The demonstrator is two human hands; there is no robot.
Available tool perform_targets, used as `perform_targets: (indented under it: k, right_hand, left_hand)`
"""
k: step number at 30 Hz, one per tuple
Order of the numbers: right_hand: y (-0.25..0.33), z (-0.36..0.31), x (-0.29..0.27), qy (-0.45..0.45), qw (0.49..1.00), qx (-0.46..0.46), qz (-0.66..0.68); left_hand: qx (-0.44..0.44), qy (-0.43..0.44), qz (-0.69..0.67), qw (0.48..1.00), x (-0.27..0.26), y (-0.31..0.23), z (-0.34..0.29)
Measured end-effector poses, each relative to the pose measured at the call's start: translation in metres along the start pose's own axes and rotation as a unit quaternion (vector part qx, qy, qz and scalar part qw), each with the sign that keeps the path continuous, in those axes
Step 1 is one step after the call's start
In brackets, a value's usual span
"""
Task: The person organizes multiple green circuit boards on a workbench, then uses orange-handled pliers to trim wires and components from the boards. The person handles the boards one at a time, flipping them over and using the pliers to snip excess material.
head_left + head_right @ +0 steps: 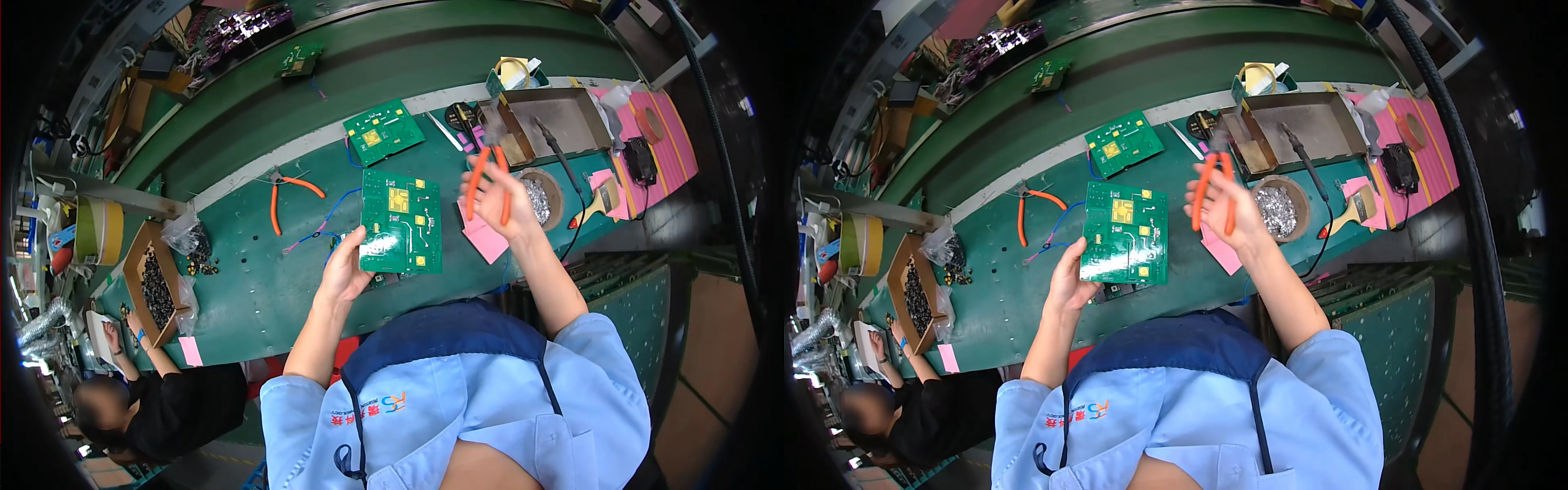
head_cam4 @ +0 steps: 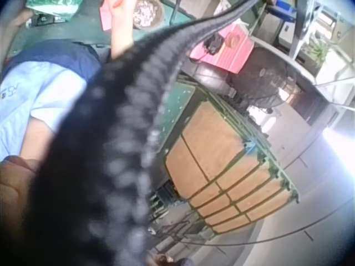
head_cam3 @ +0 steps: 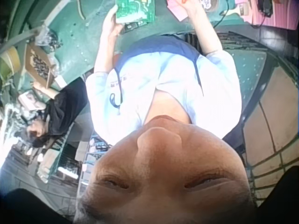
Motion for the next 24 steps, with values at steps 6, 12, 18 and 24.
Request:
perform_targets:
  k: [6,12,18,24]
  right_hand:
    - [0.001,-0.023,0.003,0.035,0.999,-0.016,-0.015]
    - [-0.020,-0.020,0.013,0.062,0.997,0.010,-0.049]
    - [-0.061,-0.026,0.043,0.115,0.985,0.126,-0.003]
    - [-0.101,-0.001,0.037,0.111,0.971,0.070,-0.198]
  left_hand:
    - [-0.023,0.033,-0.073,0.997,-0.008,-0.003,-0.003]
    - [0.023,0.050,-0.022,0.998,-0.014,-0.019,-0.015]
    - [0.284,0.087,0.517,0.803,0.041,-0.051,-0.069]
    - [0.437,0.060,0.795,0.416,0.043,-0.014,-0.090]
Point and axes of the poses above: each hand's wrist, its own z-axis towards the middle knuckle, its own x-axis out of the palm, y = z × x, the point moved 10 cm from there along z, towards the middle knuckle, and after that the axes turned 11 degrees about -y, right-handed, at the moved point
